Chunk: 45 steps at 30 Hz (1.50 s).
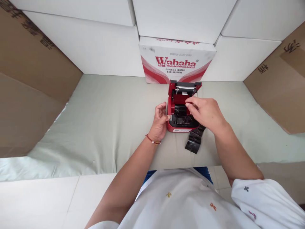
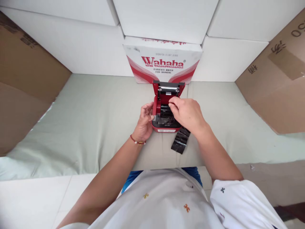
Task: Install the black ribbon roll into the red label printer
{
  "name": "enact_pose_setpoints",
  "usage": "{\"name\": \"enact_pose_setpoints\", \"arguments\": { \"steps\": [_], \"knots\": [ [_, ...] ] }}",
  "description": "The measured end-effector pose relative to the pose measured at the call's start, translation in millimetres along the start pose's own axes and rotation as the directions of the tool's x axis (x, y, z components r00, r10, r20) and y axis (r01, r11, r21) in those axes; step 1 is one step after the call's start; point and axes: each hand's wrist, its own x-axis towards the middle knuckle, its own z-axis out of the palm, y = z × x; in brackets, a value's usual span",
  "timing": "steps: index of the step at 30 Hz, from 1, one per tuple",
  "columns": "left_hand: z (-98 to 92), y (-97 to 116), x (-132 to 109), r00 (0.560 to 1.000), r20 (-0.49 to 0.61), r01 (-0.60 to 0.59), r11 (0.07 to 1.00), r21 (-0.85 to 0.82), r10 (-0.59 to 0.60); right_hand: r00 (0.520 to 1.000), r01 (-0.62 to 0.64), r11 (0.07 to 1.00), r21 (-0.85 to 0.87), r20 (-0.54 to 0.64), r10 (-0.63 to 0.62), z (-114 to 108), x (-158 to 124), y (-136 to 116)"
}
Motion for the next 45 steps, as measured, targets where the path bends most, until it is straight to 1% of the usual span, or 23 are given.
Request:
{"name": "enact_pose_setpoints", "arguments": {
  "steps": [4, 6, 8, 10, 13, 15, 17, 18, 20, 21, 22, 23, 25, 27, 29, 30, 32, 34, 37, 39, 41, 42, 45],
  "knots": [
    [0.4, -1, 2, 1.0, 0.014, 0.003, 0.999, -0.033, -0.003, 0.966, 0.094, 0.953, -0.288, 0.259, -0.017, 12, 40, -8],
    [-0.2, -2, 3, 1.0, 0.025, -0.003, 0.999, -0.032, 0.004, 0.945, 0.122, 0.927, -0.353, 0.328, 0.001, 20, 52, -12],
    [-0.5, -2, 4, 0.999, 0.03, -0.011, 0.999, -0.033, 0.012, 0.935, 0.122, 0.915, -0.385, 0.353, 0.025, 25, 59, -15],
    [-0.3, -2, 4, 0.999, 0.03, -0.013, 0.999, -0.033, 0.014, 0.935, 0.105, 0.911, -0.398, 0.351, 0.045, 25, 59, -17],
    [0.2, -2, 4, 1.0, 0.021, -0.006, 0.999, -0.039, 0.007, 0.96, 0.041, 0.93, -0.366, 0.273, 0.065, 17, 45, -20],
    [0.1, -1, 4, 1.0, 0.019, -0.002, 0.999, -0.034, 0.002, 0.979, 0.024, 0.968, -0.25, 0.201, 0.028, 3, 27, -19],
    [-0.6, 0, 3, 1.0, 0.022, 0.0, 1.0, -0.021, 0.0, 0.99, 0.033, 0.998, -0.055, 0.136, -0.025, -16, 4, -14],
    [-1.0, 0, 3, 1.0, 0.025, 0.001, 1.0, -0.015, -0.001, 0.994, 0.027, 0.998, 0.051, 0.108, -0.033, -26, -8, -8],
    [-2.1, 0, 3, 1.0, 0.029, 0.005, 1.0, -0.014, -0.004, 0.998, -0.042, 0.978, 0.206, 0.064, 0.029, -44, -30, 13],
    [-2.6, 0, 3, 0.999, 0.031, 0.008, 1.0, -0.015, -0.007, 0.995, -0.097, 0.968, 0.232, 0.054, 0.087, -51, -40, 27],
    [-3.0, 0, 3, 0.999, 0.032, 0.011, 1.0, -0.015, -0.011, 0.987, -0.16, 0.964, 0.211, 0.047, 0.153, -55, -49, 44],
    [-3.4, 0, 3, 0.999, 0.032, 0.014, 1.0, -0.015, -0.014, 0.975, -0.217, 0.962, 0.167, 0.076, 0.207, -56, -57, 62],
    [-3.8, 0, 3, 0.999, 0.029, 0.018, 1.0, -0.013, -0.018, 0.959, -0.259, 0.962, 0.085, 0.146, 0.245, -50, -69, 98],
    [-3.9, 1, 3, 0.999, 0.027, 0.018, 1.0, -0.012, -0.017, 0.936, -0.283, 0.958, 0.046, 0.231, 0.266, -36, -78, 127],
    [-3.9, 2, 3, 1.0, 0.025, 0.017, 1.0, -0.011, -0.017, 0.93, -0.294, 0.956, 0.014, 0.235, 0.283, -19, -83, 144],
    [-4.0, 3, 3, 1.0, 0.024, 0.018, 1.0, -0.007, -0.018, 0.936, -0.299, 0.954, 0.003, 0.193, 0.293, -11, -84, 147],
    [-4.3, 4, 3, 0.999, 0.026, 0.021, 1.0, 0.006, -0.021, 0.952, -0.299, 0.954, 0.014, 0.073, 0.298, 4, -85, 143],
    [-4.9, 5, 2, 0.999, 0.026, 0.024, 1.0, 0.018, -0.024, 0.964, -0.267, 0.961, 0.075, 0.022, 0.266, 18, -83, 129],
    [-5.8, 6, 2, 0.999, 0.02, 0.026, 0.999, 0.029, -0.027, 0.979, -0.182, 0.976, 0.123, 0.113, 0.168, 40, -75, 104],
    [-6.1, 6, 2, 0.999, 0.021, 0.023, 0.999, 0.034, -0.024, 0.972, -0.165, 0.981, 0.102, 0.184, 0.145, 50, -72, 92],
    [-6.2, 6, 1, 0.999, 0.023, 0.024, 0.999, 0.029, -0.024, 0.965, -0.151, 0.98, 0.133, 0.234, 0.117, 48, -73, 88],
    [-6.2, 6, 1, 0.999, 0.023, 0.026, 0.999, 0.023, -0.026, 0.963, -0.136, 0.973, 0.188, 0.255, 0.085, 42, -75, 89],
    [-6.4, 6, 2, 0.999, 0.022, 0.031, 1.0, 0.007, -0.031, 0.95, -0.086, 0.907, 0.412, 0.307, -0.05, 4, -82, 94]
  ]
}}
